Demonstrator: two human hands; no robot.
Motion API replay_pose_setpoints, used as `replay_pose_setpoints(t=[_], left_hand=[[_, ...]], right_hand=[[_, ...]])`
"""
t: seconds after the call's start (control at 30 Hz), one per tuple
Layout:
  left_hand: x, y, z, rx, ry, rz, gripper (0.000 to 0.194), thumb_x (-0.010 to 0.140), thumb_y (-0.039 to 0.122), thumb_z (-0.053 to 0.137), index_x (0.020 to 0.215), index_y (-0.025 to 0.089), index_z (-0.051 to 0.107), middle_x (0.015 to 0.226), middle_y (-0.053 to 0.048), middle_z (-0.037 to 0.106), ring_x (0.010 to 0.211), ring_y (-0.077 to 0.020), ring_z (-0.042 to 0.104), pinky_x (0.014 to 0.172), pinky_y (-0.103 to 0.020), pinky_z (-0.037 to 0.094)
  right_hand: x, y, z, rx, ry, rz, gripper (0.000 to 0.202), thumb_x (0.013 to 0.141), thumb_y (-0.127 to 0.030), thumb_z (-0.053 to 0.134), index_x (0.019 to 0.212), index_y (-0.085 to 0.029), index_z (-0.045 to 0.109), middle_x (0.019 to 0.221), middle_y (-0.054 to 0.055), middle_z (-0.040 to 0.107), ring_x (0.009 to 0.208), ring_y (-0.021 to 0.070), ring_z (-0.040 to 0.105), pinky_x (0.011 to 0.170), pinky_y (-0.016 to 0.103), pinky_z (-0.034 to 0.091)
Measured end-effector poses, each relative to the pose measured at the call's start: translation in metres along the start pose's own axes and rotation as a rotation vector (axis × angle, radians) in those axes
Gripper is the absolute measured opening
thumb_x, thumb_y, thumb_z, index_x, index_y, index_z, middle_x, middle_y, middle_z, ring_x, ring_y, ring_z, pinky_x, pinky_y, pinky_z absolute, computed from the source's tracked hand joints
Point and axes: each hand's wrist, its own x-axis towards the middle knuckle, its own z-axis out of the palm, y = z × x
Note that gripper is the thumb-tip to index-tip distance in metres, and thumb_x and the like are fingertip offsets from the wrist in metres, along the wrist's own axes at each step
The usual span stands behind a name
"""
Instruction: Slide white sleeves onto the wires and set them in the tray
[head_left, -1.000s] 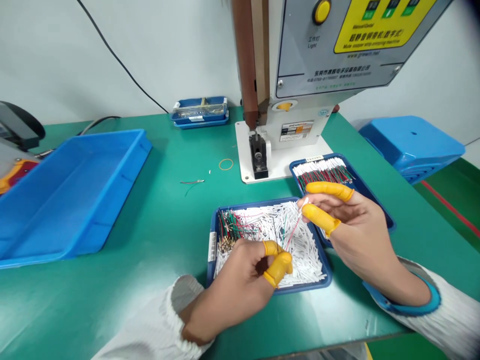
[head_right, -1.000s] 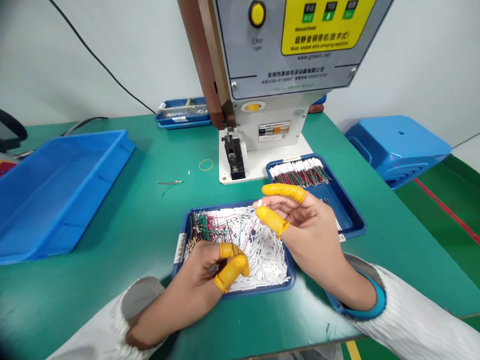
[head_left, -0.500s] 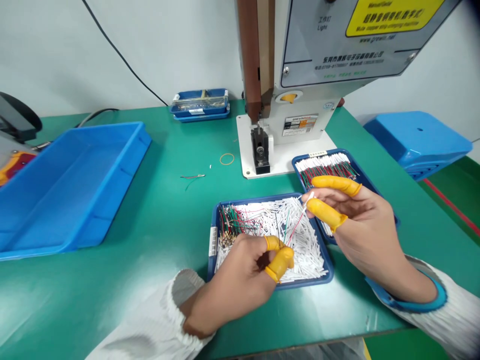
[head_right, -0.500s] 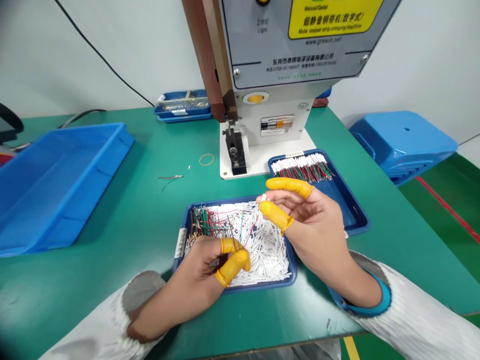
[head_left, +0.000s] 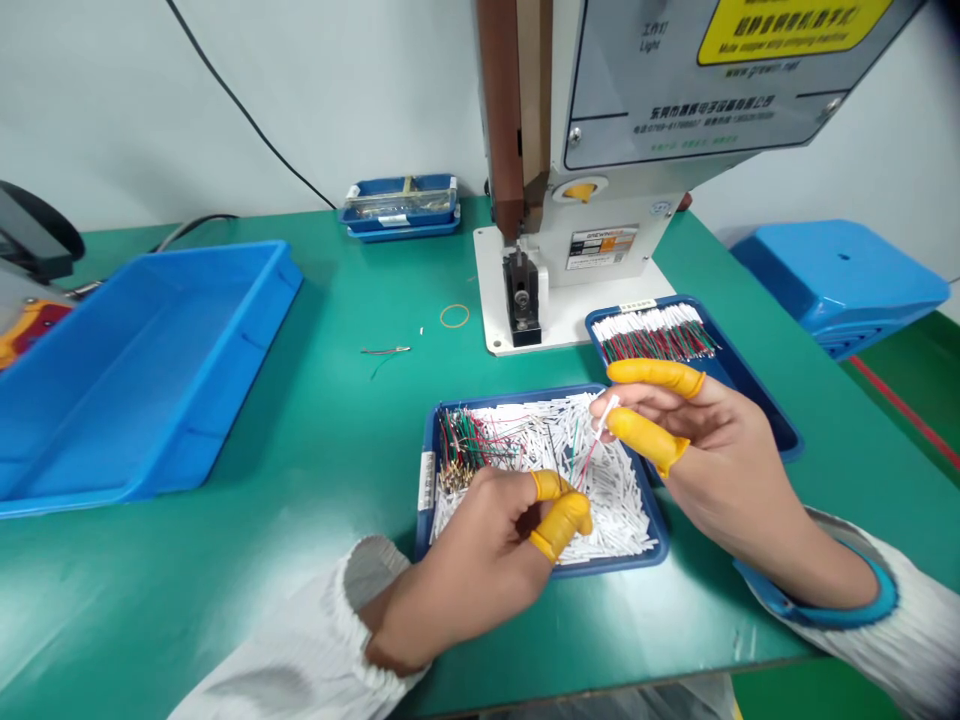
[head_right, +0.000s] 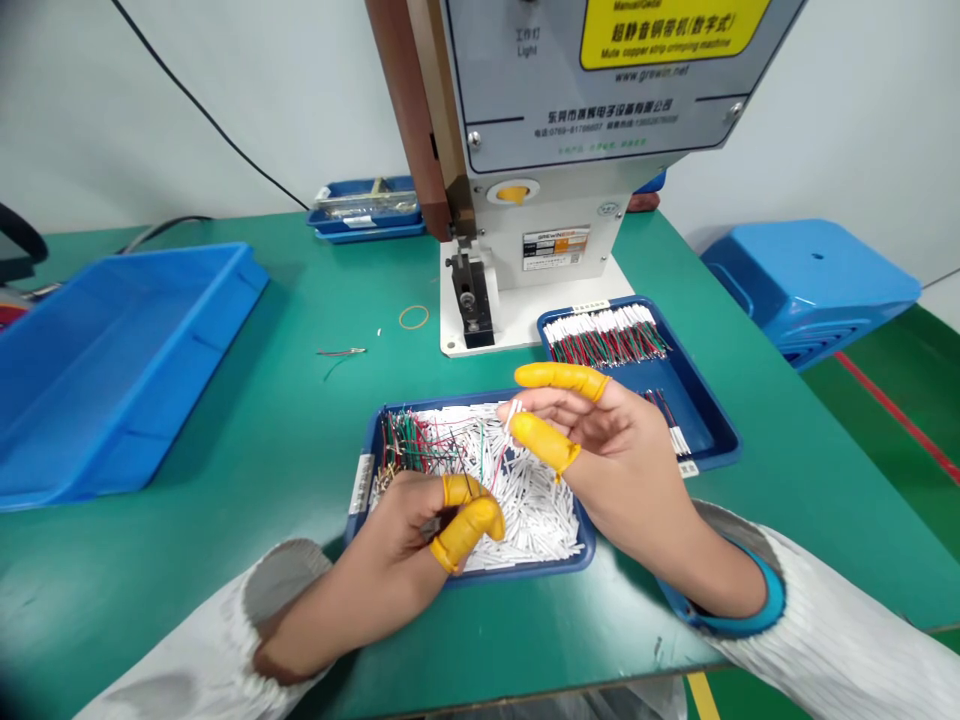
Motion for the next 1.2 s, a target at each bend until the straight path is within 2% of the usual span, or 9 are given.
replay_pose_setpoints(t=[0.23,0.43,0.77,1.2], left_hand=[[-0.001,-0.002,0.001,0.012,-0.033,0.029,0.025,0.100,0.025,0.055,0.078,0.015,0.060,0.063,0.004,0.051,0.059,-0.0065,0.041,0.054,-0.021,0.030],[0.000,-0.001,0.001,0.085,-0.047,0.051,0.029,0.099,0.022,0.054,0.071,0.015,0.052,0.061,0.005,0.049,0.057,-0.0055,0.039,0.053,-0.022,0.027],[0.000,-0.002,0.002,0.135,-0.028,0.081,0.030,0.097,0.018,0.056,0.068,0.015,0.050,0.060,0.005,0.048,0.057,-0.0050,0.039,0.053,-0.022,0.026],[0.002,0.000,0.002,0.129,-0.051,0.080,0.034,0.096,0.020,0.056,0.065,0.015,0.045,0.057,0.005,0.045,0.054,-0.0051,0.037,0.052,-0.023,0.024]], right_hand=[[-0.002,0.003,0.005,0.120,0.012,0.076,0.031,0.083,-0.009,0.083,0.106,-0.028,0.078,0.095,-0.001,0.081,0.090,0.0108,0.077,0.084,0.016,0.062],[-0.004,0.007,0.011,0.260,0.045,0.187,0.025,0.079,-0.018,0.088,0.100,-0.029,0.080,0.090,-0.001,0.079,0.074,0.0099,0.073,0.066,0.018,0.063],[-0.005,0.006,0.014,0.276,0.088,0.178,0.027,0.077,-0.014,0.089,0.098,-0.029,0.081,0.089,-0.002,0.079,0.079,0.0097,0.074,0.067,0.016,0.064],[-0.004,0.004,0.014,0.234,0.106,0.202,0.027,0.073,-0.021,0.093,0.095,-0.029,0.080,0.087,-0.002,0.079,0.077,0.0115,0.074,0.065,0.017,0.064]])
